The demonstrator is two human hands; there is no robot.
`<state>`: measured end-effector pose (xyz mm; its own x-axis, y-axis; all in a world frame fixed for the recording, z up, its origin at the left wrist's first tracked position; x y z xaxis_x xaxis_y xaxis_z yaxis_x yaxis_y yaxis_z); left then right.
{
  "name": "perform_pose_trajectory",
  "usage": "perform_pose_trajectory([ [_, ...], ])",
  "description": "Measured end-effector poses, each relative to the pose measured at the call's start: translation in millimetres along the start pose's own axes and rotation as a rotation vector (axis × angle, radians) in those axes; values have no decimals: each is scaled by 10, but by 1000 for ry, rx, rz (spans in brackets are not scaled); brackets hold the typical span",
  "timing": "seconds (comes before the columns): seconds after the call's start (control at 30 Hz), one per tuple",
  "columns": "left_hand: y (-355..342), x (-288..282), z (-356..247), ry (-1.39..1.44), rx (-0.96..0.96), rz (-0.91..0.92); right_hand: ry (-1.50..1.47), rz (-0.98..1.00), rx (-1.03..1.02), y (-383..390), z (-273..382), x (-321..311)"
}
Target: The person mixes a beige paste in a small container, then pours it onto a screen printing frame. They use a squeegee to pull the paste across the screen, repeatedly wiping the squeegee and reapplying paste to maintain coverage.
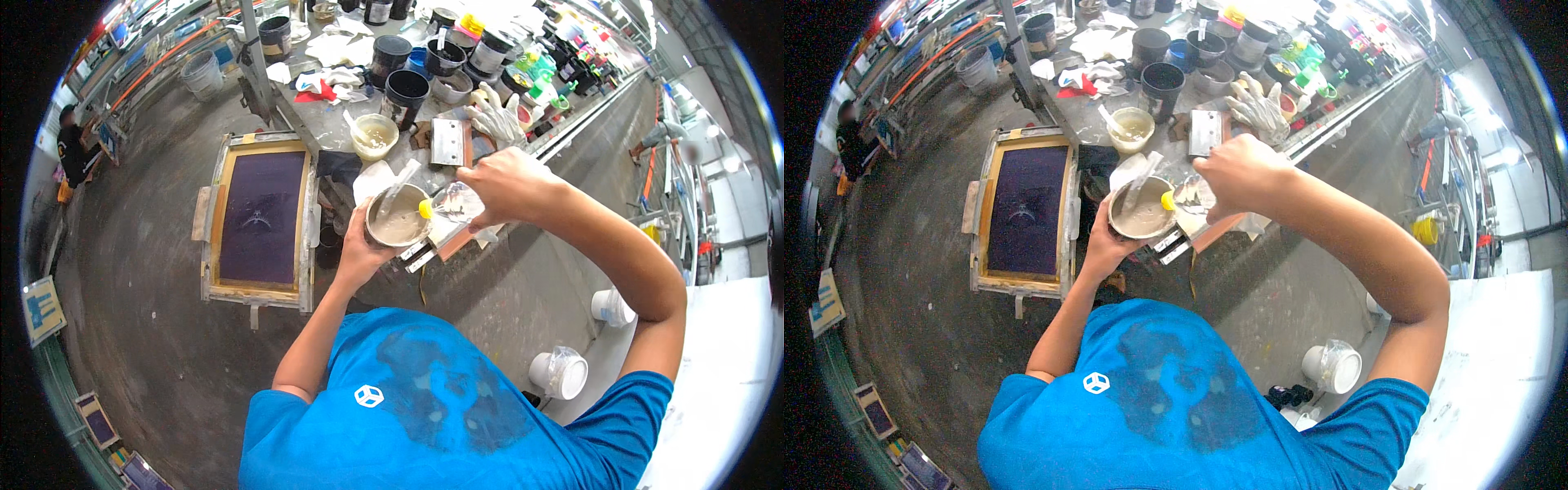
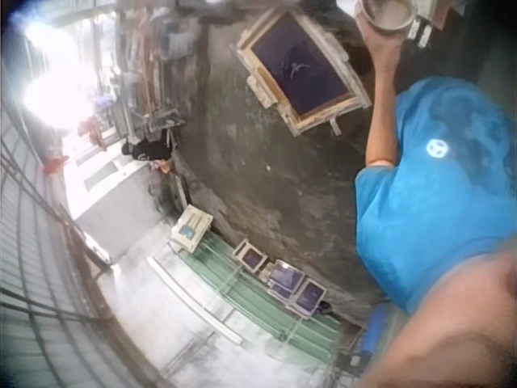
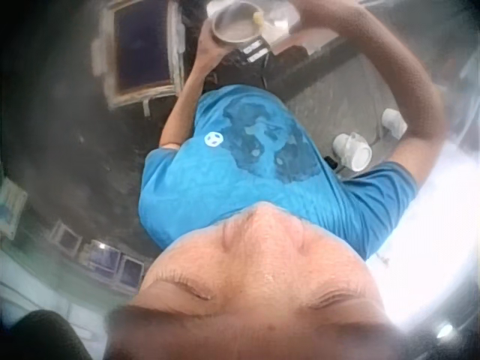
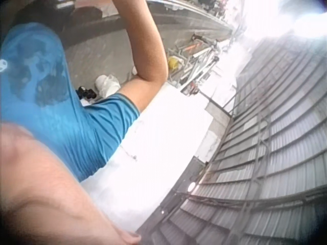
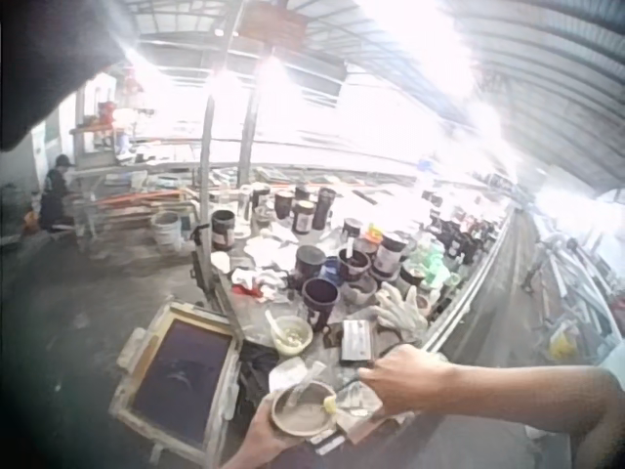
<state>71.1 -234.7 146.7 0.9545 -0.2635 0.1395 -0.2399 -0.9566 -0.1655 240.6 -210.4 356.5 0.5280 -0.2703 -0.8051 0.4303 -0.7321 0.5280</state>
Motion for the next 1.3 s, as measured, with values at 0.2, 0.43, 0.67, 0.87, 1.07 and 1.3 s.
perform_pose_trajectory([
  [0.2,33,250,-12,199,-99,52,202,140,-20,-68,134,-110],
  [0.43,21,237,13,171,-88,46,247,158,-83,-64,228,-210],
  [0.67,-63,217,-36,321,-121,22,145,62,-87,71,29,-194],
  [0.87,-261,19,-153,277,-46,-2,-217,-239,-83,156,-382,103],
  [1.07,-520,-299,-461,122,60,-29,-903,-437,-19,-349,-725,974],
  [1.3,-443,-516,-545,155,-12,-172,-1557,-1001,183,-1552,-867,1957],
])
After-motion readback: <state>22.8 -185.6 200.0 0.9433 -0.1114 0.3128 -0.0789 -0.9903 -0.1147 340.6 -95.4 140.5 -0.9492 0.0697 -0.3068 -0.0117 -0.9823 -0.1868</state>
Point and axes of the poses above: each hand's wrist, its own y-axis away from the middle knuckle, its own x-axis out of the palm, z = x × y, the point moved 6 cm from there along -y, towards the middle knuckle, and after that the axes turned 1 degree about -x, right-handed, at the moved point
